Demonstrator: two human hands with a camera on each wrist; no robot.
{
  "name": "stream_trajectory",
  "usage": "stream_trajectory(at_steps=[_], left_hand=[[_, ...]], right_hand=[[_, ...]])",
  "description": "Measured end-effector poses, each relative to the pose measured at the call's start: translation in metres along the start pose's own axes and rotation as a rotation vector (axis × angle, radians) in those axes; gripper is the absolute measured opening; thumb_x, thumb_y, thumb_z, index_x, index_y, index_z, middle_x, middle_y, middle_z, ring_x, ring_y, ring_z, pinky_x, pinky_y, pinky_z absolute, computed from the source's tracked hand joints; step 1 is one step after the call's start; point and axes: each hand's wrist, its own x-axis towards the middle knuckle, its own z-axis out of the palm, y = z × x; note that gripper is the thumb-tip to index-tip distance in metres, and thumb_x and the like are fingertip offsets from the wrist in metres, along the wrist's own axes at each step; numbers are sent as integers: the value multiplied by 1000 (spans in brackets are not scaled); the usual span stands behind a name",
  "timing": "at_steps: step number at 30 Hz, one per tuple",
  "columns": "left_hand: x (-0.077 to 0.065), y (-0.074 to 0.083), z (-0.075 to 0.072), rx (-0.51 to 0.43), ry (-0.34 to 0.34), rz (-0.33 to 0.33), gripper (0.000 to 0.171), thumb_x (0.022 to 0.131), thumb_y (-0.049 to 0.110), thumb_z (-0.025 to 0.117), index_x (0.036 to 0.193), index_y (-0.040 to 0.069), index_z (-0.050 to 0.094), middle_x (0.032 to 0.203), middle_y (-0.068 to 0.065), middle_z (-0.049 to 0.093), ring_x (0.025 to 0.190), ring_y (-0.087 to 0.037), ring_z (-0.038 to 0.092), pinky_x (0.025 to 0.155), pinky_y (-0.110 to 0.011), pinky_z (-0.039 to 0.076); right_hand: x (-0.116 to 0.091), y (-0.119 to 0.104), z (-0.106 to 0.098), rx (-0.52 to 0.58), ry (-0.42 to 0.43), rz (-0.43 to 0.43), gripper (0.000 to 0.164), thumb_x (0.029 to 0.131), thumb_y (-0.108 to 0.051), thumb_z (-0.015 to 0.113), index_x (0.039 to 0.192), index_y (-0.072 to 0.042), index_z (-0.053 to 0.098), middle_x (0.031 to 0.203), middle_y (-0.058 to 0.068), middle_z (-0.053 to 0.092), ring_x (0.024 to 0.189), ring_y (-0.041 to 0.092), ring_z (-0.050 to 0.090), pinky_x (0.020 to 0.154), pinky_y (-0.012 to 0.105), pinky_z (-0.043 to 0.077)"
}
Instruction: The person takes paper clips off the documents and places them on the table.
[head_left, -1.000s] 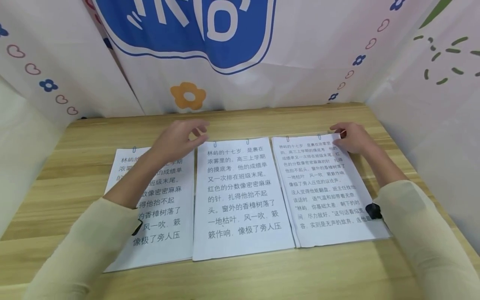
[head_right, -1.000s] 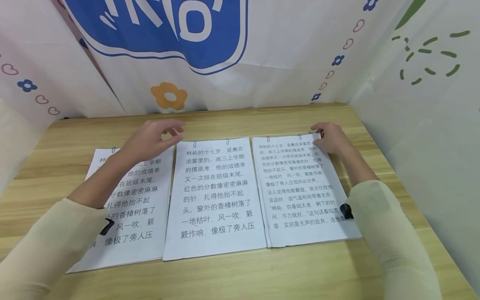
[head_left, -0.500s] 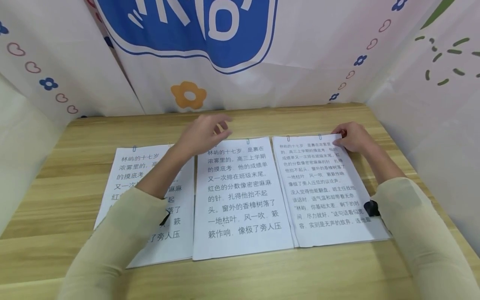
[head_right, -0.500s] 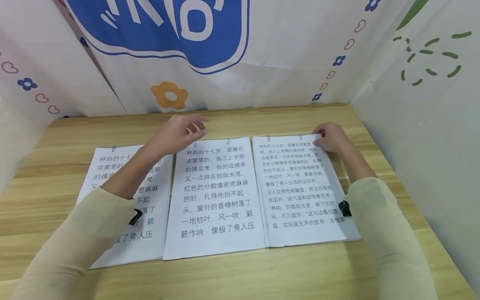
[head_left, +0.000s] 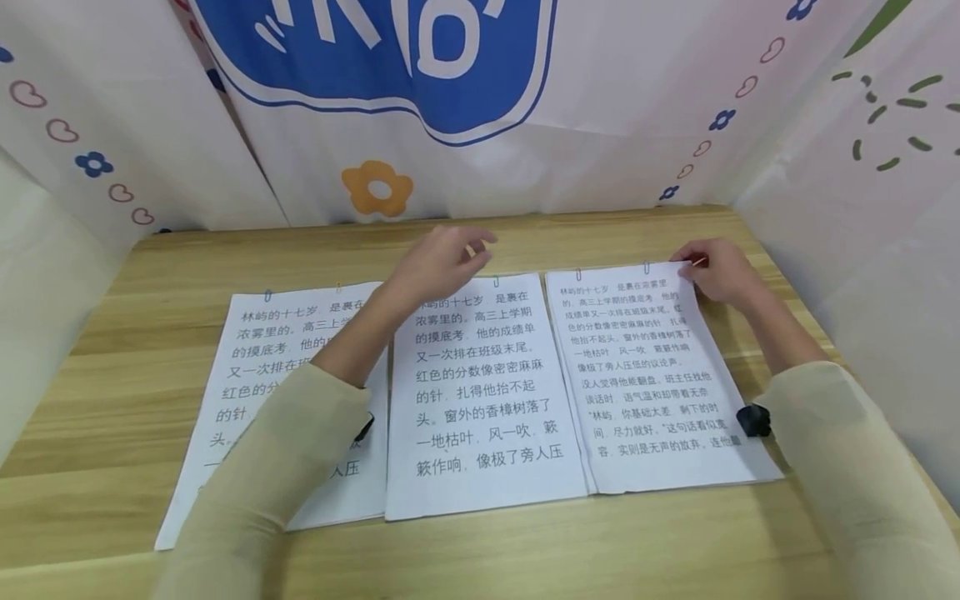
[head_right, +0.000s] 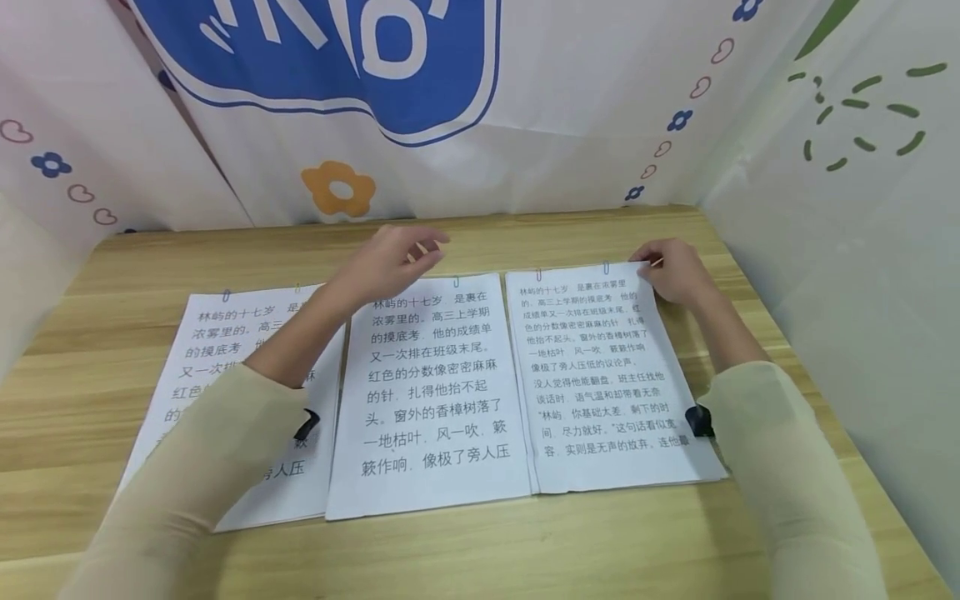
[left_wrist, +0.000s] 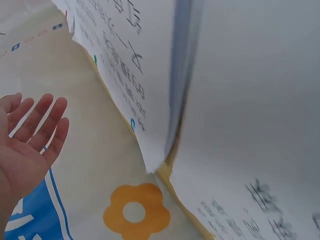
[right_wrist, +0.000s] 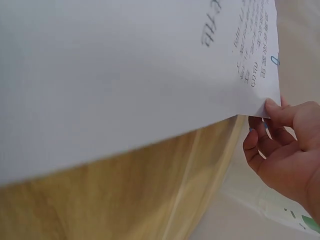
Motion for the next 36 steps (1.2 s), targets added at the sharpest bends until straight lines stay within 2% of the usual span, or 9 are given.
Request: stream_trajectory(at_steps=[6,9,11,16,18,21,27,31,36], left_hand=[[19,20,19,19,-30,27,33,106,15,58,138,8,64,122,-10,71,102,-21,68,91,-34,55],[29,31,29,31,-26,55,33,106,14,59,138,8,64,122,-9,71,104,-21,68,92,-33,55],[35,37,36,46,-17,77,34,105,14,61,138,8,64,127,-9,70,112,-22,67,98,-34,53],[51,53,54,119,-11,142,38,103,17,66,139,8,63,141,-7,64,134,-24,56,115,-36,41],[57,60,61,143,-15,154,38,102,18,67,139,9,63,144,-6,62,138,-23,52,118,-35,36],[64,70,68,166,-33,143,40,102,19,67,141,12,62,146,-4,61,139,-22,51,119,-33,36],[74,79,74,172,-49,99,42,103,14,65,144,12,60,148,-3,59,137,-19,54,109,-29,45],[76,75,74,122,-60,46,43,101,9,66,143,10,60,141,-5,63,129,-18,59,104,-29,49],[77,63,76,-7,-66,-2,35,100,4,65,135,6,65,125,-9,68,114,-20,63,97,-30,52]], right_hand=[[-8,2,-9,87,89,-33,22,102,4,55,120,9,67,119,29,63,99,37,57,70,20,46],[-12,1,-13,127,109,-28,21,102,2,57,120,9,67,117,29,64,93,33,59,66,18,49],[-15,0,-15,149,115,-27,22,103,1,58,121,9,67,117,28,64,90,28,61,68,18,52],[-19,0,-18,182,136,-58,22,101,1,61,121,10,67,117,30,65,80,10,62,69,17,54],[-21,0,-18,189,146,-70,21,101,2,62,120,10,68,116,31,66,77,5,62,68,16,54],[-22,0,-19,194,157,-81,21,100,3,63,118,10,69,115,31,66,75,3,62,68,16,55],[-22,1,-20,212,171,-91,20,100,2,64,117,10,69,112,28,67,76,4,62,69,19,57],[-22,1,-21,223,181,-97,19,99,3,64,116,11,69,107,22,70,75,4,63,69,20,58],[-23,0,-22,233,194,-115,18,98,5,65,114,12,69,101,15,72,74,3,63,68,21,58]])
